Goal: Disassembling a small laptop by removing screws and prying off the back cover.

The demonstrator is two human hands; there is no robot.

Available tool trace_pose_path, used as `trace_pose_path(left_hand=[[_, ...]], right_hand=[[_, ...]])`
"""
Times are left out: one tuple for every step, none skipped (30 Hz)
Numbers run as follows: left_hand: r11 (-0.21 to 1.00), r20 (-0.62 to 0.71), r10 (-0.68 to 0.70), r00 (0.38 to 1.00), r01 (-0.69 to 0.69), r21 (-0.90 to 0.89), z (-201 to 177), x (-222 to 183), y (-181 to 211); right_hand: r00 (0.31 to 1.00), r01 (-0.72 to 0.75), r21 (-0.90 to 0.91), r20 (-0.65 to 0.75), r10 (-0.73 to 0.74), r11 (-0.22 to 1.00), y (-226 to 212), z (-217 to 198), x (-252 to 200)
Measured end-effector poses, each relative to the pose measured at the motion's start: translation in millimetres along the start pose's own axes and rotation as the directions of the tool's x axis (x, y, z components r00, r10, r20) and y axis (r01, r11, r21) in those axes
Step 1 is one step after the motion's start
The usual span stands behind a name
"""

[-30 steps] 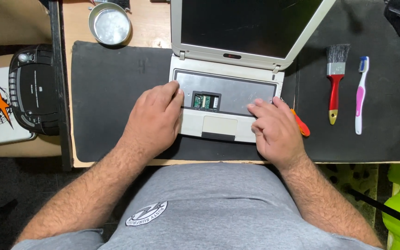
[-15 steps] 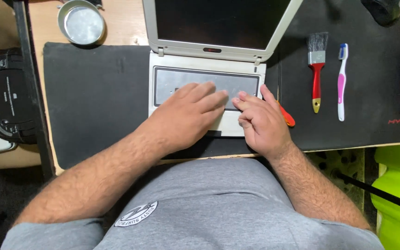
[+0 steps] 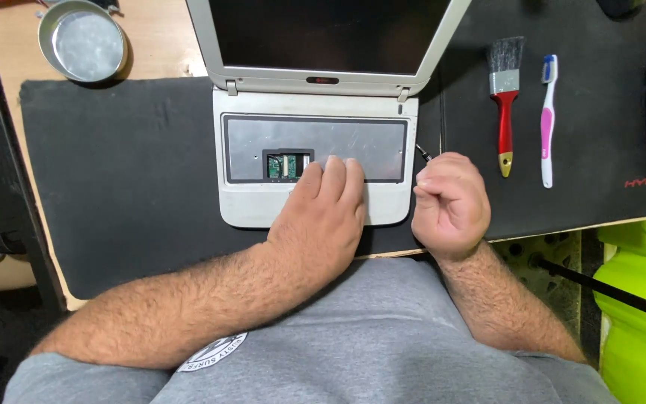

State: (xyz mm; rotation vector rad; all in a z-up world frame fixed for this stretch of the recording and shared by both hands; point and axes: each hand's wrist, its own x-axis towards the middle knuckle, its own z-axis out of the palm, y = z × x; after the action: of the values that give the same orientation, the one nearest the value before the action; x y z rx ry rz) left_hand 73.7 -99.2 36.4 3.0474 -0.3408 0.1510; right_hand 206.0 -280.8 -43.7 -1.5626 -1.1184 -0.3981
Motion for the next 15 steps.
trace_pose_path(left_hand=[[1.000,0.000,-0.006,1.000,0.006,-0.006,7,1,-2],[0.999,-0.048,0.007,0.999,-0.009,-0.045,13,1,-5],[0.996,-0.099,0.019,0.995,-0.027,-0.081,20,2,-8],[0.996,-0.101,0.015,0.995,-0.023,-0.084,21,4,-11],[0.991,-0.201,-0.019,0.979,-0.008,-0.130,23,6,-14],[0.984,-0.298,-0.056,0.953,0.003,-0.178,24,8,-16],[0.983,-0.297,-0.055,0.953,0.000,-0.182,28,10,-19],[0.981,-0.338,-0.069,0.939,0.003,-0.192,31,11,-22],[0.979,-0.379,-0.083,0.922,0.005,-0.202,35,13,-24],[0.978,-0.379,-0.082,0.922,0.002,-0.207,32,14,-26],[0.963,-0.431,-0.096,0.897,-0.027,-0.269,30,16,-28],[0.943,-0.481,-0.113,0.870,-0.060,-0.328,27,17,-30],[0.943,-0.484,-0.112,0.868,-0.060,-0.327,22,18,-31],[0.902,-0.472,-0.104,0.875,-0.117,-0.416,17,18,-31],[0.851,-0.463,-0.093,0.881,-0.171,-0.496,12,18,-33]], right_hand=[[1.000,-0.002,0.002,0.008,0.002,1.000,-1,0,0],[0.999,-0.018,0.009,0.039,0.018,1.000,-1,-1,0],[0.997,-0.032,0.015,0.068,0.031,0.999,-2,-1,1],[0.997,-0.031,0.015,0.074,0.030,0.999,-3,0,5],[0.997,-0.034,0.045,0.066,0.031,0.998,-5,0,9],[0.998,-0.037,0.075,0.058,0.033,0.997,-7,-1,12],[0.998,-0.040,0.071,0.060,0.036,0.997,-5,0,12],[0.997,-0.067,0.126,0.048,0.061,0.990,-4,0,11],[0.996,-0.092,0.180,0.037,0.087,0.979,-3,0,10],[0.995,-0.095,0.176,0.038,0.090,0.980,-1,1,7],[0.995,-0.103,0.221,0.025,0.099,0.970,1,2,4],[0.994,-0.109,0.266,0.013,0.110,0.958,2,3,1],[0.994,-0.106,0.266,0.013,0.107,0.958,-2,3,3],[0.993,-0.117,0.290,0.019,0.117,0.950,-6,3,6],[0.992,-0.125,0.315,0.022,0.125,0.941,-10,5,9]])
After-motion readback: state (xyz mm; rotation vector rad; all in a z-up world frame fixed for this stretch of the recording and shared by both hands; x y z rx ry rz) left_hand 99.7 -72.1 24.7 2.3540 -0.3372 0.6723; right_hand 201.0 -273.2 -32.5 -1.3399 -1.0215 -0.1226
